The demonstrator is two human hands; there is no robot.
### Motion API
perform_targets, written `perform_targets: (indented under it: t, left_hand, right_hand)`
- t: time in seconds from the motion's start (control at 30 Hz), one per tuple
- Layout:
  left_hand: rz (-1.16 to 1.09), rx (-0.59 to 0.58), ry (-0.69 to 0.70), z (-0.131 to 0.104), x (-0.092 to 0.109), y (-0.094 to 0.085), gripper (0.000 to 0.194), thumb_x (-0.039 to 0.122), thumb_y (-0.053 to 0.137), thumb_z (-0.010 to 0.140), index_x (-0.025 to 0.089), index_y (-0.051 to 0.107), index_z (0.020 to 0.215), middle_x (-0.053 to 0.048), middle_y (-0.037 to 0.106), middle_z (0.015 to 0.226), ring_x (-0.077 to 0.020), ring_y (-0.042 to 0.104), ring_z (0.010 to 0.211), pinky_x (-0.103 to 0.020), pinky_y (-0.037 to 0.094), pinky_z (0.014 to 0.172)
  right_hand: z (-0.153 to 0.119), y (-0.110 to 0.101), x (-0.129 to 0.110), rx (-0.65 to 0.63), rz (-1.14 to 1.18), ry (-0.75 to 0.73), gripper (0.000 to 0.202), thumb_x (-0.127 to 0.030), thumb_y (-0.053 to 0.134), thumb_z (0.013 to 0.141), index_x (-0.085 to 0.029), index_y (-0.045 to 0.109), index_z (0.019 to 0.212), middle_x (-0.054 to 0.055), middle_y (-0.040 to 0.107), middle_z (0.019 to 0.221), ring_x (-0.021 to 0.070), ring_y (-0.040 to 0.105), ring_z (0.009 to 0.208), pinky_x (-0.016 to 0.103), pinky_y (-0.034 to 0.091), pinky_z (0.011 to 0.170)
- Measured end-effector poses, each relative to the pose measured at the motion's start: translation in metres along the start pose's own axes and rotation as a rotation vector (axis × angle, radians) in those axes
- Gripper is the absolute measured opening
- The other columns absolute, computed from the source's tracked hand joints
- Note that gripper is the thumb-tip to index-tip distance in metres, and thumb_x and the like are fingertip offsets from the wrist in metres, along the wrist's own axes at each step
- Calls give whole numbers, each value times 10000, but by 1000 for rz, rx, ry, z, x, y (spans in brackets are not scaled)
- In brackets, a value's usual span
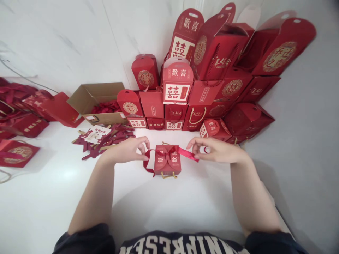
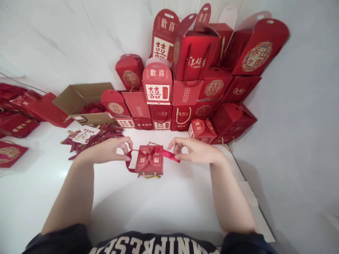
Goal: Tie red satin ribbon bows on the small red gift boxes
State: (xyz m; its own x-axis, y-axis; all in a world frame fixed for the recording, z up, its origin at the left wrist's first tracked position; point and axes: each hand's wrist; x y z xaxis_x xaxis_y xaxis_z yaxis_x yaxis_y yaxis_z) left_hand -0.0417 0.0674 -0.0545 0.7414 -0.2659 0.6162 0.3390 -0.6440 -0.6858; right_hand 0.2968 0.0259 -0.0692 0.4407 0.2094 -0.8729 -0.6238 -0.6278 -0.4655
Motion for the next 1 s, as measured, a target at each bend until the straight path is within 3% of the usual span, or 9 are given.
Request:
perform_targets:
  t: [0.1, 0.17, 0.27, 0.33, 0.43, 0.53, 0.73, 0.83, 1.0]
  left_hand:
    - [72, -69, -27, -2, -1, 0, 543, 534, 698, 689, 250, 558, 1130, -4, 670, 946, -166, 590, 829, -225, 398, 698]
    - [109, -45, 21, 4, 3, 4, 477, 576, 672, 696, 236, 628, 1028, -22, 650, 1007, -175, 584, 881, -225, 397, 744]
    - [103, -40, 97, 14, 10, 14, 408, 591, 579, 772, 200, 686, 818, -25, 632, 928, -154, 571, 796, -222, 390, 725]
    - [71, -45, 123, 19, 13, 20, 427, 587, 563, 783, 182, 682, 719, -19, 607, 842, -135, 543, 714, -221, 384, 674]
    - [16, -25, 129, 21, 13, 22, 416, 575, 628, 727, 170, 647, 630, -6, 577, 769, -119, 504, 655, -218, 368, 618]
    - [-15, -36, 118, 21, 10, 21, 404, 552, 666, 695, 164, 607, 597, 12, 549, 663, -104, 448, 588, -217, 329, 549]
    - [-118, -141, 140, 20, 9, 14, 367, 481, 618, 765, 150, 613, 606, 29, 485, 552, -84, 376, 521, -213, 306, 506]
    - [-156, -188, 146, 20, 3, 11, 336, 464, 643, 750, 141, 669, 660, 11, 567, 594, -90, 435, 537, -205, 335, 510]
    - [-183, -242, 83, 23, -15, 7, 280, 425, 691, 716, 149, 740, 729, -18, 672, 648, -117, 542, 579, -200, 407, 555]
  right_hand:
    - [-2, -6, -1, -250, -41, 71, 368, -409, 660, 788, -197, 652, 1089, 33, 711, 861, 177, 622, 788, 272, 429, 716]
    - [8, -1, 0, -270, -17, 65, 368, -471, 634, 800, -190, 685, 1032, 46, 714, 945, 195, 632, 865, 276, 435, 759]
    - [29, 17, 3, -137, -46, 51, 409, -532, 492, 876, -178, 689, 822, 28, 701, 848, 178, 620, 807, 277, 424, 744]
    - [40, 30, 6, -5, -121, 73, 450, -574, 484, 862, -176, 625, 709, 11, 654, 721, 158, 576, 698, 269, 400, 662]
    - [44, 44, 10, 151, -189, 113, 399, -581, 621, 760, -191, 548, 727, -2, 624, 710, 148, 534, 661, 256, 364, 604]
    - [43, 48, 12, 219, -108, 152, 381, -500, 719, 688, -209, 513, 822, -19, 616, 741, 137, 525, 660, 239, 352, 583]
    - [44, 35, 9, -69, 210, 174, 348, -494, 699, 708, -186, 544, 756, -79, 416, 530, 71, 343, 464, 218, 242, 450]
    - [44, 29, 10, -109, 219, 179, 417, -572, 607, 762, -169, 567, 664, -56, 418, 520, 69, 343, 444, 226, 246, 430]
    - [46, 26, 23, -124, 204, 171, 403, -563, 638, 740, -164, 593, 716, -63, 403, 543, 58, 323, 443, 212, 254, 424]
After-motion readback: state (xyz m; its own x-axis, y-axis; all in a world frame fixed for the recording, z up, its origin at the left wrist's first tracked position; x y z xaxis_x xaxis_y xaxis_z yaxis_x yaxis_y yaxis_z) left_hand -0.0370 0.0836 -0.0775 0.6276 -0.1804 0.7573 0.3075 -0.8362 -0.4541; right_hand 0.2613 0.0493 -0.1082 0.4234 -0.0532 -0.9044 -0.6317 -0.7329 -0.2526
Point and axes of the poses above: each hand's wrist, its own z-axis towards the middle knuckle, its own y-axis out of the palm, x = y × z
